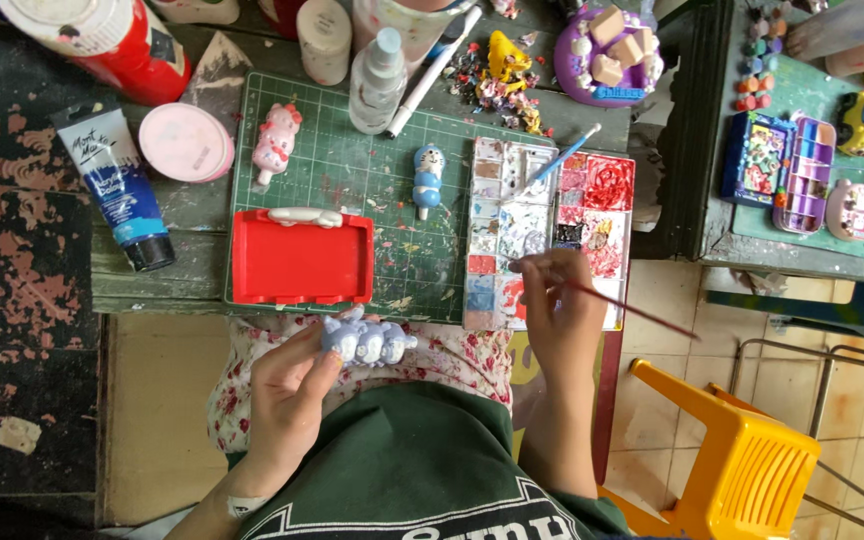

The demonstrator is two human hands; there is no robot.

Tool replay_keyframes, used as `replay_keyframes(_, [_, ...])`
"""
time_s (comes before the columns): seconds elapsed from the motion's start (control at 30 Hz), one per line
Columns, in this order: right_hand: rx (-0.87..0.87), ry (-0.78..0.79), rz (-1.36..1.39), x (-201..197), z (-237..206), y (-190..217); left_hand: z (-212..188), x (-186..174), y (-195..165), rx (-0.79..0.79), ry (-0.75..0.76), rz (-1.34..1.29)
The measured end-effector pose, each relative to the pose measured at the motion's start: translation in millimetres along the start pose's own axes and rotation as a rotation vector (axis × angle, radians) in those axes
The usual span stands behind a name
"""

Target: The person paints a small figurine using a fine brush and a watercolor palette. They hold the figurine in one hand and apply white paint to specific areas, rotating the object to reach different sides. The person repeatedly dips the brush into the palette to reload paint while continuing to detail the figurine.

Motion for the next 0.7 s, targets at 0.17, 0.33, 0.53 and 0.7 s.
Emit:
replay_keyframes(0.17, [0.000, 0.064, -0.265, 10.9, 7.3, -11.4, 0.0, -1.1, 4.8, -0.046, -0.009, 0.010])
replay_keyframes(0.33, [-0.100, 0.113, -0.378, 17.7, 6.7, -7.1, -2.8, -4.8, 9.2, -0.046, -0.049, 0.028])
replay_keyframes(0.53, [-0.098, 0.130, -0.400, 15.1, 7.1, -5.2, -1.2, -2.7, 9.0, -0.046, -0.040, 0.027])
replay_keyframes(0.7, [-0.086, 0.107, -0.379, 13.8, 7.0, -3.5, 1.8, 0.0, 5.4, -0.037, -0.019, 0.019])
Point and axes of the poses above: each hand's wrist, its own z-axis towards the middle knuckle, its own x-axis out of the palm, y = z × x, the point moved 2 cm from there along z, towards the middle knuckle, and after that the axes turned 7 degrees about -z, right-handed, at the moved point
